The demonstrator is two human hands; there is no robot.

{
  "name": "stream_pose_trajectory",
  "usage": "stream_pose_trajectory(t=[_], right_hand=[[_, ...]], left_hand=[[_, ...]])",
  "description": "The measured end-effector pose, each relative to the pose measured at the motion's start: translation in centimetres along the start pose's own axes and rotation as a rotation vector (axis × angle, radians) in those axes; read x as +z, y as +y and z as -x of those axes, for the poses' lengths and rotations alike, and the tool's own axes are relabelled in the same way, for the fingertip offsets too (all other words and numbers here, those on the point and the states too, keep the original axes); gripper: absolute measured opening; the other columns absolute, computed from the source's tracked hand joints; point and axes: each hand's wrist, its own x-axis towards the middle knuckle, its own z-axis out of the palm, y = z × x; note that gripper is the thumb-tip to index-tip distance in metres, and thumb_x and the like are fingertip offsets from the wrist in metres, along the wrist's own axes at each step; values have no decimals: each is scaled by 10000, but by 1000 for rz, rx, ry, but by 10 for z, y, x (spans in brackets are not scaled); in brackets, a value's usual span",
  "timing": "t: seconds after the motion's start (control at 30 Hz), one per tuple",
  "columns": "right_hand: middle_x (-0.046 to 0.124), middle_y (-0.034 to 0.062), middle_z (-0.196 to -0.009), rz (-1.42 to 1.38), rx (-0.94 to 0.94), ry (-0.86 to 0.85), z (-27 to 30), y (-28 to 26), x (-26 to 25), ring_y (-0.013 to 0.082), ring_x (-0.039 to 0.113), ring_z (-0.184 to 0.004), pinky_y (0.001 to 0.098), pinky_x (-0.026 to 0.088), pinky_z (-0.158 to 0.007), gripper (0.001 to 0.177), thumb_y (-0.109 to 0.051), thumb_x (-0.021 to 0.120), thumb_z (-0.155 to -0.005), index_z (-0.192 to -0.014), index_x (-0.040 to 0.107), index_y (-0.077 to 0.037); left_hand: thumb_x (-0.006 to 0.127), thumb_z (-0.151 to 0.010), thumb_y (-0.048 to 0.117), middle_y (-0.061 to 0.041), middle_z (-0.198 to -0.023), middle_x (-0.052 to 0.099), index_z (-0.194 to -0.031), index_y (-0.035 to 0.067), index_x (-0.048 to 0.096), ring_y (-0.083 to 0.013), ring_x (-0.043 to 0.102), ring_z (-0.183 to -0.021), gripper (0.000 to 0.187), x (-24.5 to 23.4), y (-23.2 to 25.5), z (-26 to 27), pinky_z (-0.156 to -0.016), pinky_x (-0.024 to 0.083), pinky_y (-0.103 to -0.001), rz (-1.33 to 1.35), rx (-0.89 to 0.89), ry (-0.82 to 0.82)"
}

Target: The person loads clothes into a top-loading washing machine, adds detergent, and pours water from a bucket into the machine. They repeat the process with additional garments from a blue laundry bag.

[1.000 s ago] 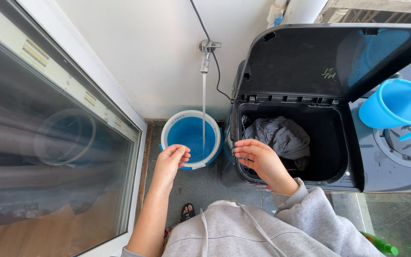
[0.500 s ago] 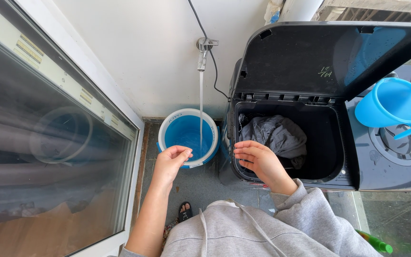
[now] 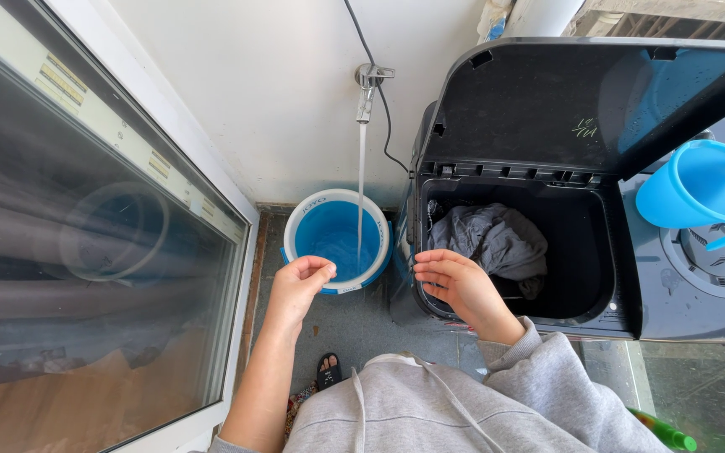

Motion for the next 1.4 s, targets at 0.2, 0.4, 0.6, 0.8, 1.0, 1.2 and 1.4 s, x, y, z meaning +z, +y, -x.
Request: stream_pose_trajectory(t=[0.2, 0.4, 0.6, 0.8, 1.0, 1.2, 1.4], right_hand=[[734, 184, -1049, 8, 5, 1, -2, 0, 3, 252, 694, -963, 371, 511, -858, 286, -22, 524, -976, -1204, 681, 51], [728, 204, -1053, 4, 6, -5, -9, 6, 4, 271, 689, -966, 391, 507, -864, 287, -18, 513, -985, -1202, 685, 58], [718, 211, -1057, 1, 9, 2, -10, 6, 9, 284, 681, -976, 395, 495, -874, 298, -7, 502, -989, -1217, 678, 69], [716, 206, -1058, 4, 10, -3, -11, 6, 13, 277, 674, -975, 399, 492, -879, 294, -11, 495, -998, -1212, 684, 59], [712, 223, -1062, 0, 13, -3, -9, 3, 15, 290, 670, -973, 404, 487, -884, 297, -7, 494, -999, -1219, 680, 66], [722, 205, -1055, 11, 8, -6, -15, 8, 10, 278, 680, -969, 399, 498, -878, 288, -15, 504, -996, -1206, 688, 54], [717, 210, -1060, 17, 14, -12, -16, 9, 8, 282, 674, -975, 410, 491, -890, 290, -23, 508, -996, -1213, 686, 51]], left_hand=[[778, -902, 132, -107, -854, 778, -993, 54, 795, -105, 624, -794, 121, -5, 1, 0, -722, 506, -211, 5, -20, 15], [797, -913, 198, -93, -809, 765, -964, 47, 787, -83, 618, -766, 159, -9, -6, -5, -702, 498, -191, 37, -18, 19], [778, -930, 177, -100, -863, 782, -1015, 60, 789, -107, 644, -791, 145, -14, -4, -7, -739, 515, -217, 11, -35, 58], [744, -949, 156, -100, -899, 782, -1058, 46, 775, -97, 626, -824, 158, -17, 3, -4, -766, 507, -204, 32, -35, 81], [735, -954, 158, -92, -906, 798, -1077, 62, 782, -72, 635, -811, 163, -18, -8, -10, -749, 517, -173, 44, -30, 74], [712, -969, 169, -81, -914, 799, -1109, 62, 772, -56, 640, -808, 186, -15, -4, -8, -748, 519, -155, 76, -36, 90], [690, -987, 172, -88, -907, 800, -1123, 59, 775, -54, 645, -796, 196, -14, -12, -11, -740, 525, -148, 87, -41, 84]])
